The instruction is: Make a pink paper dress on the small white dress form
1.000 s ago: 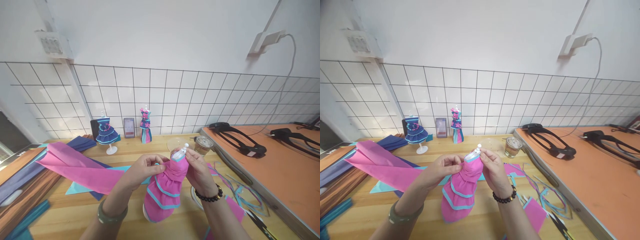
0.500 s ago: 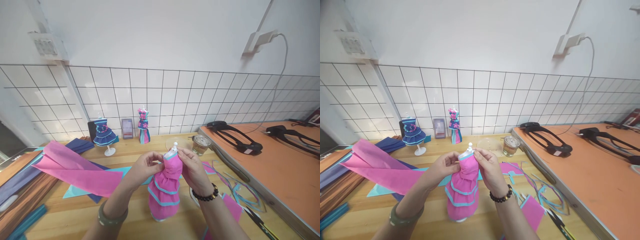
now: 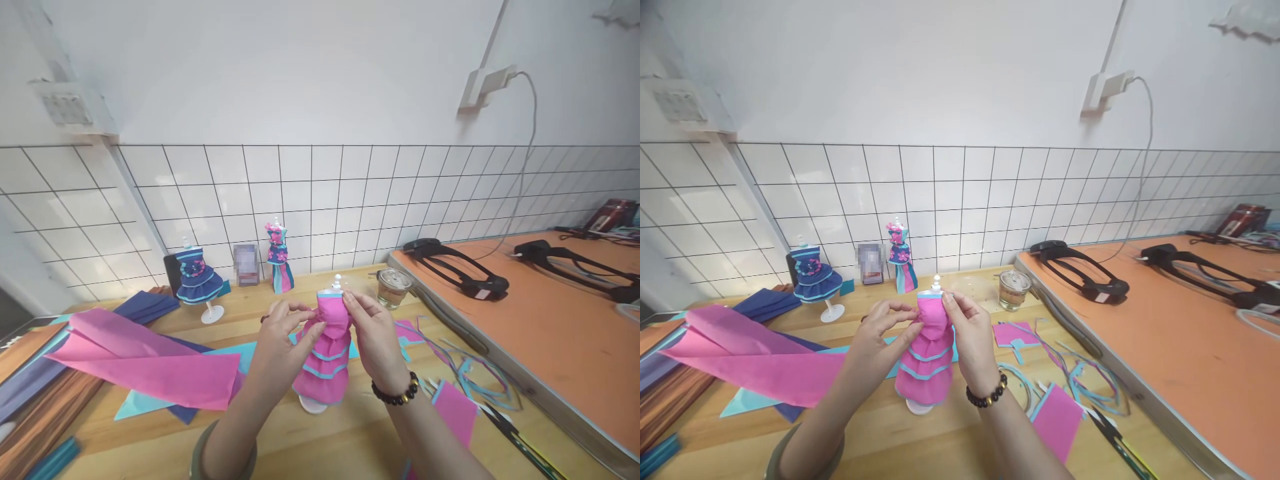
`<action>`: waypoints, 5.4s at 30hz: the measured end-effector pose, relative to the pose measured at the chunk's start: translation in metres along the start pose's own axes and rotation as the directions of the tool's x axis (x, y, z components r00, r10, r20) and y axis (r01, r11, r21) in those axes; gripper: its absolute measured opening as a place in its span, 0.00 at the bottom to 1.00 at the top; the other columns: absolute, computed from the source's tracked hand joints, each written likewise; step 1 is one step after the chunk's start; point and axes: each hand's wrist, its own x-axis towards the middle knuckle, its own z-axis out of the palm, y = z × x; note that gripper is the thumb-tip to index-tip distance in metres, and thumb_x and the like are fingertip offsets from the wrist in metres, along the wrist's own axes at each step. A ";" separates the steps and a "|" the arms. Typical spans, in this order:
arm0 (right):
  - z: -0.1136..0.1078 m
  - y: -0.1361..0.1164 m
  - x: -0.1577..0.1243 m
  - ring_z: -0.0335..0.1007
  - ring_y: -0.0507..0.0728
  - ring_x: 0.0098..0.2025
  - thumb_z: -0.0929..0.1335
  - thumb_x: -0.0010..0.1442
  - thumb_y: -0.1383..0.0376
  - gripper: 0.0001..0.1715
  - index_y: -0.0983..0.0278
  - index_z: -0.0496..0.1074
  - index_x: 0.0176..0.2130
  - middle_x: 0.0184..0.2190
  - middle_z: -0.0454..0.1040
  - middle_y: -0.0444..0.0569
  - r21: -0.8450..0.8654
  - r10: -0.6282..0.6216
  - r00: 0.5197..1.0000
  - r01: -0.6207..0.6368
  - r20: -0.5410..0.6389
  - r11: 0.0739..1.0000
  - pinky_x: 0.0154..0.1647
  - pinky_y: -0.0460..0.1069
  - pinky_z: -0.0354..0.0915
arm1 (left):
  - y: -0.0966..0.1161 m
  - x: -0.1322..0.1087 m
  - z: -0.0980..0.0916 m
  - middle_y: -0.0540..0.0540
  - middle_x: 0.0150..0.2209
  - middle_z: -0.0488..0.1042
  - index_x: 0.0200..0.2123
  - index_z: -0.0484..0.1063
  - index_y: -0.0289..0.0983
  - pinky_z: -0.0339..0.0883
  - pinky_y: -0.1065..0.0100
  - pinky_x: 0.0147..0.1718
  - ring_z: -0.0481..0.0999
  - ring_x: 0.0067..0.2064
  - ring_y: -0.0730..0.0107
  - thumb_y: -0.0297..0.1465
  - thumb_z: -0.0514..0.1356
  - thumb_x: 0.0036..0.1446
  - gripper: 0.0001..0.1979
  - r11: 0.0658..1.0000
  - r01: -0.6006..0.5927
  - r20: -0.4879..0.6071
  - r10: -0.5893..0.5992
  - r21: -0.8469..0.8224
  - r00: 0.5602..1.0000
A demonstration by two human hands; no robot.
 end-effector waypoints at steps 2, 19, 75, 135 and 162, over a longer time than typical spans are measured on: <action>0.002 0.000 -0.001 0.72 0.58 0.41 0.72 0.53 0.58 0.13 0.61 0.77 0.39 0.37 0.79 0.48 -0.018 -0.012 1.000 0.012 -0.021 1.000 0.45 0.53 0.65 | 0.001 0.001 0.003 0.44 0.40 0.73 0.37 0.78 0.42 0.61 0.58 0.47 0.70 0.46 0.57 0.37 0.62 0.52 0.10 1.000 0.005 0.010 -0.004 -0.027 1.000; 0.009 -0.004 -0.010 0.72 0.59 0.43 0.71 0.53 0.56 0.21 0.60 0.75 0.46 0.41 0.78 0.48 -0.058 0.073 0.995 -0.069 0.062 0.996 0.45 0.53 0.66 | -0.001 0.002 0.004 0.46 0.43 0.76 0.44 0.73 0.43 0.60 0.58 0.49 0.70 0.49 0.55 0.37 0.64 0.47 0.18 0.958 0.189 0.039 -0.185 -0.216 0.982; -0.004 0.009 0.005 0.70 0.51 0.29 0.77 0.41 0.59 0.29 0.64 0.73 0.43 0.27 0.77 0.44 -0.048 0.314 0.927 -0.311 0.204 0.949 0.36 0.48 0.62 | -0.050 0.014 -0.020 0.42 0.44 0.73 0.45 0.69 0.37 0.64 0.65 0.44 0.71 0.48 0.59 0.33 0.67 0.48 0.20 0.661 0.266 0.318 -0.043 -0.701 0.947; 0.000 0.025 0.005 0.72 0.59 0.41 0.77 0.42 0.57 0.22 0.62 0.75 0.38 0.37 0.78 0.50 0.018 0.266 0.944 -0.275 0.197 0.961 0.46 0.54 0.65 | -0.060 0.013 -0.015 0.40 0.47 0.74 0.50 0.69 0.38 0.62 0.57 0.49 0.72 0.49 0.58 0.31 0.66 0.49 0.23 0.629 0.275 0.372 0.025 -0.727 0.928; 0.017 0.027 -0.008 0.71 0.55 0.38 0.75 0.46 0.59 0.20 0.62 0.74 0.39 0.36 0.77 0.48 -0.026 0.135 0.986 -0.134 0.093 0.991 0.44 0.51 0.66 | -0.054 0.017 -0.021 0.44 0.42 0.75 0.44 0.74 0.40 0.60 0.59 0.51 0.71 0.48 0.59 0.32 0.60 0.54 0.13 0.908 0.065 0.058 -0.045 -0.415 0.997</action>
